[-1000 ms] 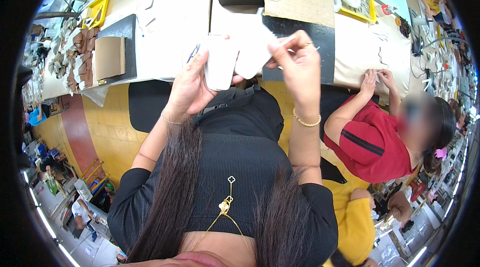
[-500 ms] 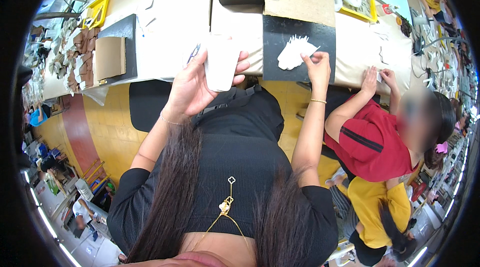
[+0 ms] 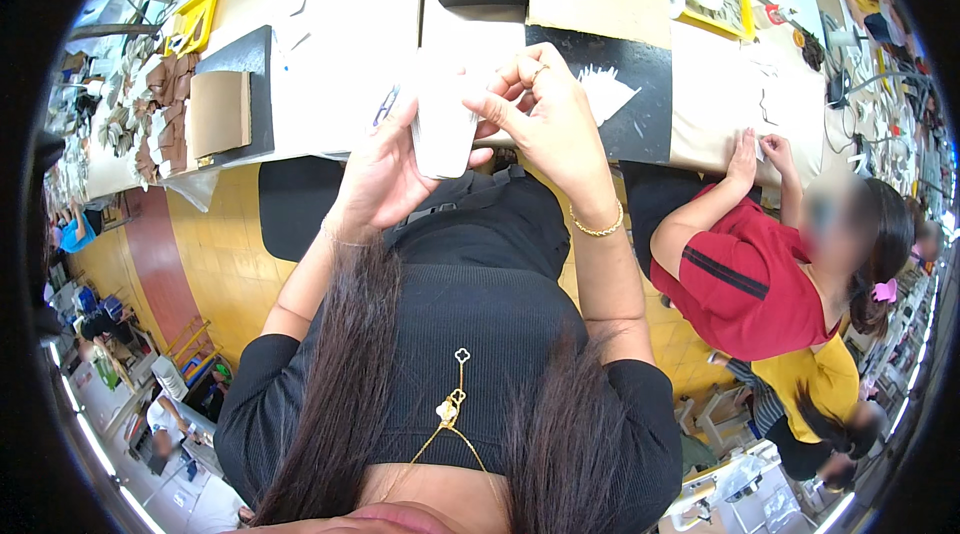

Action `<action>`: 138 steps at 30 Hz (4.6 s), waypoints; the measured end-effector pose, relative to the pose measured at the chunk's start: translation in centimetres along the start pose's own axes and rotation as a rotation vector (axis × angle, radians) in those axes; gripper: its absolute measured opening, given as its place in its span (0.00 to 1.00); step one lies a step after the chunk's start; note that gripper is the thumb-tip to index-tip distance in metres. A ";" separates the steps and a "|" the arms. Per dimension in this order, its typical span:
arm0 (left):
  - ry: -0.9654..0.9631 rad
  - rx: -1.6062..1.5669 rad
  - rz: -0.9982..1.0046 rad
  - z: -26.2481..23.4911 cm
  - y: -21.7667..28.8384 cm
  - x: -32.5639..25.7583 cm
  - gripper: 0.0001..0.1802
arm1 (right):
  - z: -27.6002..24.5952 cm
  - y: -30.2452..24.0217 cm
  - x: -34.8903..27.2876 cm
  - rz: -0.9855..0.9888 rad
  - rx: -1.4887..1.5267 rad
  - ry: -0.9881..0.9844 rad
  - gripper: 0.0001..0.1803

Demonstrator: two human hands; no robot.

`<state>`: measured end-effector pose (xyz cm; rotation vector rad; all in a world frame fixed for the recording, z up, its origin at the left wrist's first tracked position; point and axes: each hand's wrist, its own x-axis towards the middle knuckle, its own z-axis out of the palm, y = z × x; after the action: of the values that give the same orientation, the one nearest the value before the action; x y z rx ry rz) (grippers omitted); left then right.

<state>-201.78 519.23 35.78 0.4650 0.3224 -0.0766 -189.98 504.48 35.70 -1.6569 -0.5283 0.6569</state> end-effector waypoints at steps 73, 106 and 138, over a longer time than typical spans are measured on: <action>0.042 0.820 0.285 -1.9 -0.1 2.5 0.34 | -3.0 2.8 -0.4 0.170 0.116 -0.068 0.26; 0.099 -0.002 -0.088 -0.3 0.9 2.2 0.28 | -7.9 9.5 0.5 0.064 -0.008 0.258 0.15; 0.100 0.151 -0.021 0.6 0.5 -0.2 0.26 | -1.8 0.3 -1.2 0.117 0.304 -0.006 0.09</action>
<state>-201.72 519.35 36.60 0.6164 0.4218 -0.0984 -189.59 502.33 35.81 -1.4065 -0.3185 0.7872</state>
